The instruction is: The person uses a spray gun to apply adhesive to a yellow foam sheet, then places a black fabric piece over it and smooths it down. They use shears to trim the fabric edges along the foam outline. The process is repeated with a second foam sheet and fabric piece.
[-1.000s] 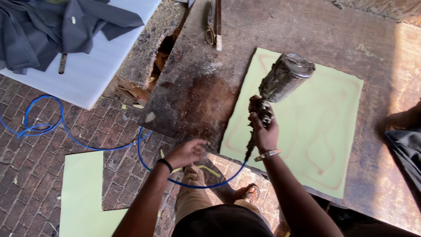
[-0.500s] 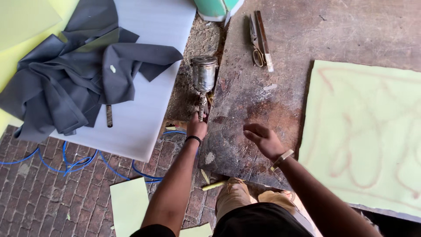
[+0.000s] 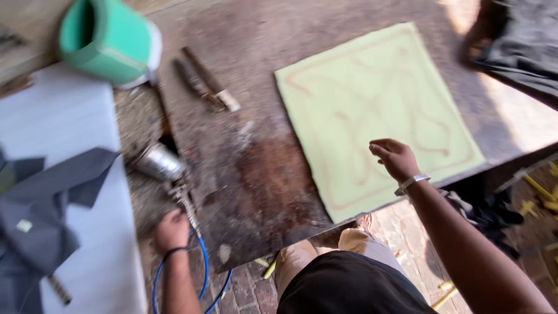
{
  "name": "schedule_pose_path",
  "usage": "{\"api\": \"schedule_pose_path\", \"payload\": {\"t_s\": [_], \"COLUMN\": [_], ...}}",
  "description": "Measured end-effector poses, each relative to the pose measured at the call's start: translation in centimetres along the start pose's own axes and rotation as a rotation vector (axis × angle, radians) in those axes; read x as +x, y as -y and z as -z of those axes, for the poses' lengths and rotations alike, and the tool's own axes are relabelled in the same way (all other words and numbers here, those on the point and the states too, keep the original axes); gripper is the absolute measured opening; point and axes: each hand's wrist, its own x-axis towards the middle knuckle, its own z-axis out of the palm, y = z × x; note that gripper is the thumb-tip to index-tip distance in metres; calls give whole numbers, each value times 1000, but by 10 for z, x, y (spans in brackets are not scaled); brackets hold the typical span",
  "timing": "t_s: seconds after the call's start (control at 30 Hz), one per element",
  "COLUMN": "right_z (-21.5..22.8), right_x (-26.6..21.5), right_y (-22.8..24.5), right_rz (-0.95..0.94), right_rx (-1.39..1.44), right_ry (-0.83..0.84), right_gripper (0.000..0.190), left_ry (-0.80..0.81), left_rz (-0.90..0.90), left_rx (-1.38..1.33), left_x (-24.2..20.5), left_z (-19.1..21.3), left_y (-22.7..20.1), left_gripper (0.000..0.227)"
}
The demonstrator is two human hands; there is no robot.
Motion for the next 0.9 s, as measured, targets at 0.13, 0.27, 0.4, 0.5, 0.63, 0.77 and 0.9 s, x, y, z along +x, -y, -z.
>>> {"api": "schedule_pose_path", "payload": {"t_s": [0.13,0.27,0.4,0.5,0.63,0.77,0.9], "right_z": [114,228,308,322,337,363,358], "right_x": [45,119,223,270,297,267,161], "right_y": [-46,-92,-109,-118,-110,-108,-114], "right_rz": [-99,88,248,259,250,268,552], "right_rx": [-43,-421,-665,-846,-979,-650,-217], "right_ry": [-235,-373,-304,-196,-67,-55,25], "right_gripper": [39,39,40,44,39,21,24], "left_ry": [-112,30,160,239,397,596,817], "left_rz": [-118,-171,-289,-287,-395,-436,-433], "left_rx": [-8,-116,-469,-419,-446,-337,-459], "left_x": [-33,-101,-190,-257,-321,-362,-396], "left_z": [-7,-52,-120,-165,-213,-247,-292], "left_y": [-62,-168,-284,-370,-467,-542,-615], "left_gripper": [29,24,20,19,20,25,70]}}
